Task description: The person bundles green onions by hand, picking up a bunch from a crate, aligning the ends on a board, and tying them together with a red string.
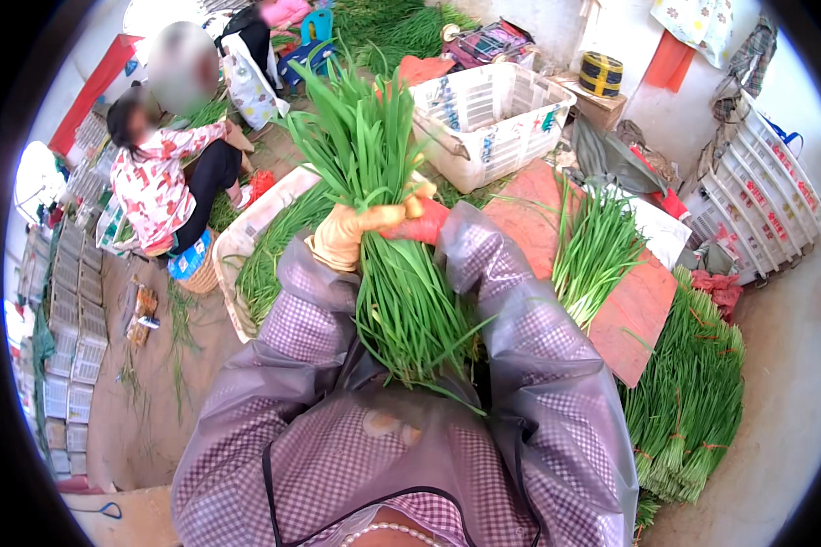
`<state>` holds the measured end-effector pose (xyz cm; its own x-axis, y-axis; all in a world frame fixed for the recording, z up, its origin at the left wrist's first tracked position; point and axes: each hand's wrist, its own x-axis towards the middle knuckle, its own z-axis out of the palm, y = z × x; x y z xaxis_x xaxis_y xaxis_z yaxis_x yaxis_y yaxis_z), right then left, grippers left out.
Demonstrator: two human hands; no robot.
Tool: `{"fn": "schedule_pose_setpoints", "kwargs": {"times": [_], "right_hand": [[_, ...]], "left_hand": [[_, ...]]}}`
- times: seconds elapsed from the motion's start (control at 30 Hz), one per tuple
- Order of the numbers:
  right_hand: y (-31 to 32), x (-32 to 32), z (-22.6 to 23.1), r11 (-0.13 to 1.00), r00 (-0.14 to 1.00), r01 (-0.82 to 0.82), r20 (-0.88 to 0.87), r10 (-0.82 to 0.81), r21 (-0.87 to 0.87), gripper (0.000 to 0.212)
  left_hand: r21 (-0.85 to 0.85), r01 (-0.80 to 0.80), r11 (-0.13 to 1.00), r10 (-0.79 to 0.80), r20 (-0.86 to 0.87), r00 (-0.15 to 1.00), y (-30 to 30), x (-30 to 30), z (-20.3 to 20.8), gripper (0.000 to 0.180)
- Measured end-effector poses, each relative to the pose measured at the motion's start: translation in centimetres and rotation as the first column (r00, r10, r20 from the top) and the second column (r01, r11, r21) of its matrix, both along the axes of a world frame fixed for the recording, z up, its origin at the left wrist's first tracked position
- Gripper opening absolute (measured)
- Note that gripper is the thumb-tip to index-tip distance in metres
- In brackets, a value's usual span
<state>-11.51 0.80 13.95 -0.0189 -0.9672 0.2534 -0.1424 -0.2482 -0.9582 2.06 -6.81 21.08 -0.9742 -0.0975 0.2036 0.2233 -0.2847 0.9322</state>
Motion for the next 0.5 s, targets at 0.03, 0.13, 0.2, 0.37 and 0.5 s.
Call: {"fn": "schedule_pose_setpoints", "kwargs": {"times": [0.03, 0.13, 0.2, 0.37, 0.5], "right_hand": [[0.6, 1.2, -0.7, 0.996, 0.977, -0.033, 0.214, 0.014, 0.088, 0.061], [1.3, 3.7, -4.4, 0.978, 0.99, 0.137, -0.066, -0.127, 0.16, 0.106], [3.4, 5.5, -6.4, 0.968, 0.959, 0.195, -0.237, -0.154, 0.159, 0.131], [4.9, 6.4, -11.6, 0.692, 0.879, 0.429, -0.444, -0.173, 0.58, 0.087], [6.7, 4.8, -16.4, 0.571, 0.799, 0.598, -0.366, -0.477, 0.563, 0.032]], "left_hand": [[0.168, -0.072, 0.983, 0.073, -0.003, 0.997, 0.3, 1.2, -0.1, 0.048], [0.123, -0.332, 0.935, 0.323, 0.086, 0.943, -2.9, 2.9, -1.6, 0.044], [0.358, -0.413, 0.837, 0.413, 0.079, 0.907, -6.4, 4.2, -4.1, 0.024], [0.524, -0.603, 0.602, 0.722, -0.035, 0.691, -14.7, 6.6, -9.0, 0.016], [0.531, -0.781, 0.329, 0.858, 0.178, 0.482, -16.8, 9.3, -10.3, 0.015]]}}
